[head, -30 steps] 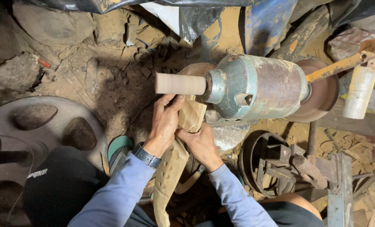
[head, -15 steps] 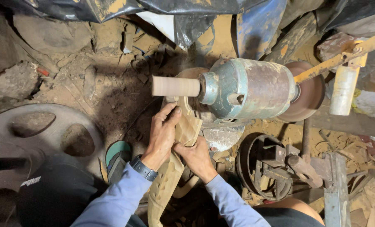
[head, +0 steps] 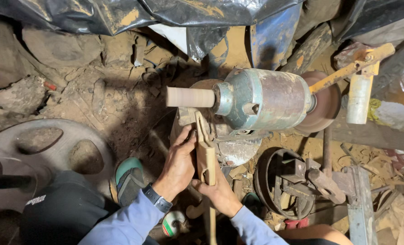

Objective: The person holds a flat wooden piece against a rotating sanding drum, moving it back and forth to smooth the surface. The person rotates the piece to treat different edges and sides, then briefly inspects the finished surface.

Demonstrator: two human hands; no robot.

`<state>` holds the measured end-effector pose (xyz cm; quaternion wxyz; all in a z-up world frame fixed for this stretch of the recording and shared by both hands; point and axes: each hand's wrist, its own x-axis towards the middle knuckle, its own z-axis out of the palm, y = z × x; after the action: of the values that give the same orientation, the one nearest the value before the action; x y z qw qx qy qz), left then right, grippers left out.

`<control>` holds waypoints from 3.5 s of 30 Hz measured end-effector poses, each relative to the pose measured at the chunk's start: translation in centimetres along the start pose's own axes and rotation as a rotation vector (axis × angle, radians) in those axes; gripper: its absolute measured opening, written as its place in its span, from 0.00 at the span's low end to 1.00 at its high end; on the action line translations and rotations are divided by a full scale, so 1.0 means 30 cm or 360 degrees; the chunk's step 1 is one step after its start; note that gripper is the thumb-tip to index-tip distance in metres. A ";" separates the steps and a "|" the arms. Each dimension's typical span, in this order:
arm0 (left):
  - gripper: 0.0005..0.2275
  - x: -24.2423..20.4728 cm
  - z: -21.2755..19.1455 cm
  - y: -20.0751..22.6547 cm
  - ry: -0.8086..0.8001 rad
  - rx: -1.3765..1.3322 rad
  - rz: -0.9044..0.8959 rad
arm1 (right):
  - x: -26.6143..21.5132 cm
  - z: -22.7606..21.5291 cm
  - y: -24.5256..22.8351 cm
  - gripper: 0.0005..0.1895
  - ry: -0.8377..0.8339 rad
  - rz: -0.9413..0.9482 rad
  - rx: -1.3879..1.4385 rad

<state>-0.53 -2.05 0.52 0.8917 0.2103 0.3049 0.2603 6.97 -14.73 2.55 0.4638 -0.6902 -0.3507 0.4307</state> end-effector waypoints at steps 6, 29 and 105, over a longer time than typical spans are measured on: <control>0.22 0.030 0.019 0.021 -0.0268 -0.0108 0.0177 | 0.037 -0.012 -0.099 0.40 0.0319 0.0260 -0.0717; 0.18 0.212 0.042 0.061 -0.0125 -0.0432 0.0265 | 0.190 -0.066 -0.179 0.45 0.0417 0.0061 -0.0928; 0.16 0.027 -0.111 0.011 0.0222 0.0767 0.0227 | 0.023 -0.098 0.054 0.39 -0.0215 0.0536 0.0248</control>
<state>-2.28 -0.59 -2.07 0.7721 0.4190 0.4032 0.2563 10.06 -15.63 1.43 0.4126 -0.6706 -0.2261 0.5735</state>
